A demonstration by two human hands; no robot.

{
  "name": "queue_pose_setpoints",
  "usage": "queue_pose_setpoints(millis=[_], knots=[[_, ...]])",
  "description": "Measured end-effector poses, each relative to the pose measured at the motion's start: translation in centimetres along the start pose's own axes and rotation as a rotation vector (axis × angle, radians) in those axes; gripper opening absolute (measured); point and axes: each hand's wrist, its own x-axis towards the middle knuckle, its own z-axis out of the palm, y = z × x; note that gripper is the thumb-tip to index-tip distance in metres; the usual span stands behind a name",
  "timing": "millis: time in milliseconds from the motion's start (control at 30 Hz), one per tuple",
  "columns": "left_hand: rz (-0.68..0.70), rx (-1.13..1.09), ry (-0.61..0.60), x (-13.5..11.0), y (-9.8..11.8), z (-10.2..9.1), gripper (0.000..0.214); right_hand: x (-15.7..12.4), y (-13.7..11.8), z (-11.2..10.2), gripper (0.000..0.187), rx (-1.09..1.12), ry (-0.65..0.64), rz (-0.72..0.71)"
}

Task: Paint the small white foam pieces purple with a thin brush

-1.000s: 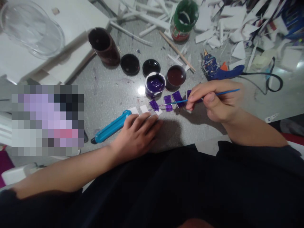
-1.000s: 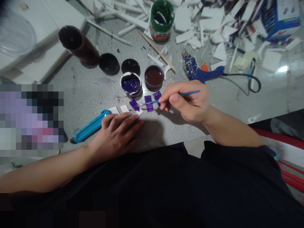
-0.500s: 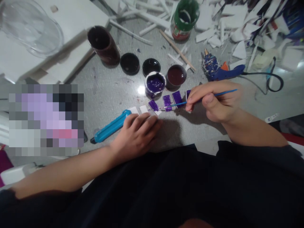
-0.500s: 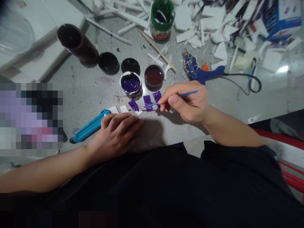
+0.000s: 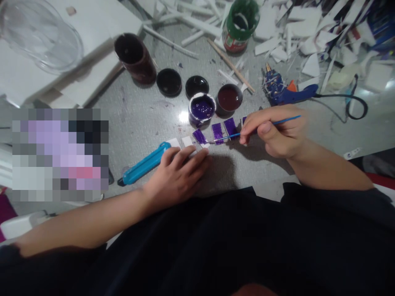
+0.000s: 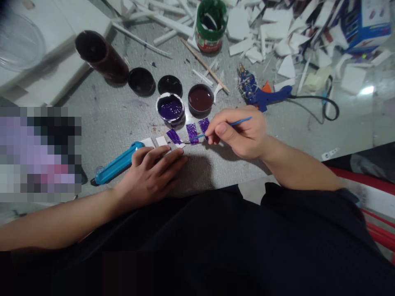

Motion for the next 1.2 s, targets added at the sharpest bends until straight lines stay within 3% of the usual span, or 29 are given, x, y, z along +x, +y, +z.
queue_pose_setpoints(millis=[100, 300, 433, 533, 700, 933, 1100, 1200], knots=[[0.005, -0.014, 0.021, 0.10, 0.02, -0.11, 0.056, -0.12, -0.16, 0.08, 0.024, 0.014, 0.045, 0.033], [-0.016, -0.031, -0.046, 0.01, 0.03, -0.16, 0.061, -0.11, -0.05, -0.29, 0.026, -0.016, -0.004, 0.040], [-0.007, -0.007, -0.018, 0.06, 0.03, -0.14, 0.056, -0.05, -0.22, -0.10, 0.029, -0.021, 0.058, 0.070], [0.007, 0.030, 0.010, 0.24, 0.03, -0.19, 0.051, 0.06, -0.27, -0.03, 0.031, -0.042, 0.013, 0.101], [0.021, 0.046, 0.040, 0.49, 0.02, -0.32, 0.048, 0.23, -0.11, -0.06, 0.029, -0.005, 0.033, 0.023], [0.001, 0.030, -0.026, 0.17, 0.09, -0.14, 0.054, -0.13, -0.22, -0.22, 0.030, 0.003, -0.010, 0.117], [0.013, 0.029, 0.010, 0.19, 0.01, -0.18, 0.052, -0.22, 0.28, -0.18, 0.027, 0.006, 0.067, 0.064], [0.018, 0.052, 0.024, 0.34, -0.03, -0.30, 0.050, 0.16, 0.56, -0.18, 0.029, 0.000, 0.028, -0.029]])
